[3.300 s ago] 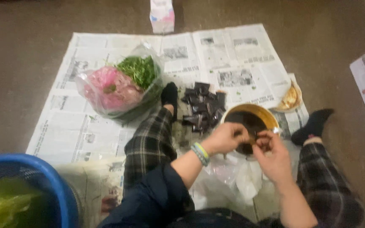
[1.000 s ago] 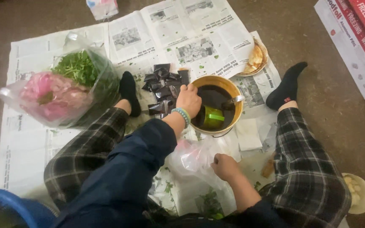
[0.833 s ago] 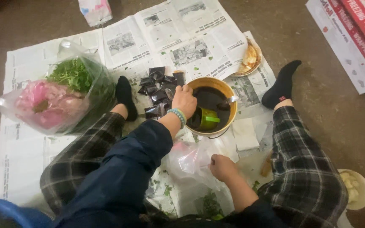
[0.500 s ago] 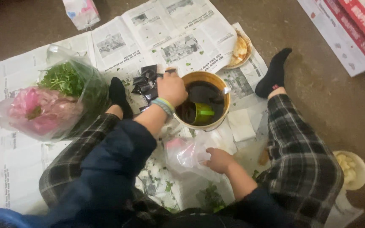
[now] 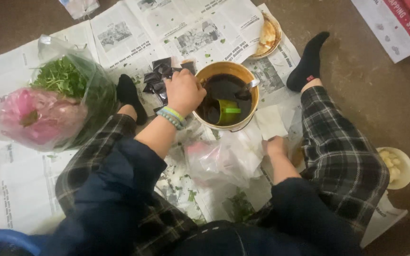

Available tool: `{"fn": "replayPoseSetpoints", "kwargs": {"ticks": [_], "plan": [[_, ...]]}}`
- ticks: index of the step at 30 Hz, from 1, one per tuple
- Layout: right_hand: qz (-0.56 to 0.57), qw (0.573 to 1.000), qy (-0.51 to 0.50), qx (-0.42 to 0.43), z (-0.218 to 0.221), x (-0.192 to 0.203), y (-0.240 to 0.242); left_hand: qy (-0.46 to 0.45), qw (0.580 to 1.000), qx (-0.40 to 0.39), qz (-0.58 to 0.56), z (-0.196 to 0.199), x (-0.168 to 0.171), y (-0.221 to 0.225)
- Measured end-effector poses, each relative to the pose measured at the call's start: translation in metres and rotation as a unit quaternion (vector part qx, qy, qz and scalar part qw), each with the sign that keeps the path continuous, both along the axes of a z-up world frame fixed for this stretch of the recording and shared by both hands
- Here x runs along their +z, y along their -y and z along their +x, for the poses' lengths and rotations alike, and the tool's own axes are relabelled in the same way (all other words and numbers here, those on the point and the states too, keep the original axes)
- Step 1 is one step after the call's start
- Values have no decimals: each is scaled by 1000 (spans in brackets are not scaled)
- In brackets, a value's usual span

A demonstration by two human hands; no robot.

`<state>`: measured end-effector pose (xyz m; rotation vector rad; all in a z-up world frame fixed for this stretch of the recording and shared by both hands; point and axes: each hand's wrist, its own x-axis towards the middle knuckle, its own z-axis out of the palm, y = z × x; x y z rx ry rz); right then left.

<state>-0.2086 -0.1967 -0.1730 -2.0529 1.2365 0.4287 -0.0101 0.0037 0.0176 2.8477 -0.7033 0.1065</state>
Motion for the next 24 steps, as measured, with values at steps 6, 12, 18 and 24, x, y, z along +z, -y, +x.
{"fn": "replayPoseSetpoints", "kwargs": {"ticks": [6, 12, 18, 24], "plan": [[49, 997, 37, -56, -5, -40, -11, -73, 997, 5, -13, 10, 8, -5], [87, 973, 142, -160, 11, -23, 15, -124, 988, 42, -81, 20, 0, -8], [202, 869, 347, -289, 19, 72, 1, -152, 981, 37, -116, 21, 5, -7], [118, 897, 335, -261, 8, 72, 8, -200, 965, 76, -149, 25, 8, -13]]}}
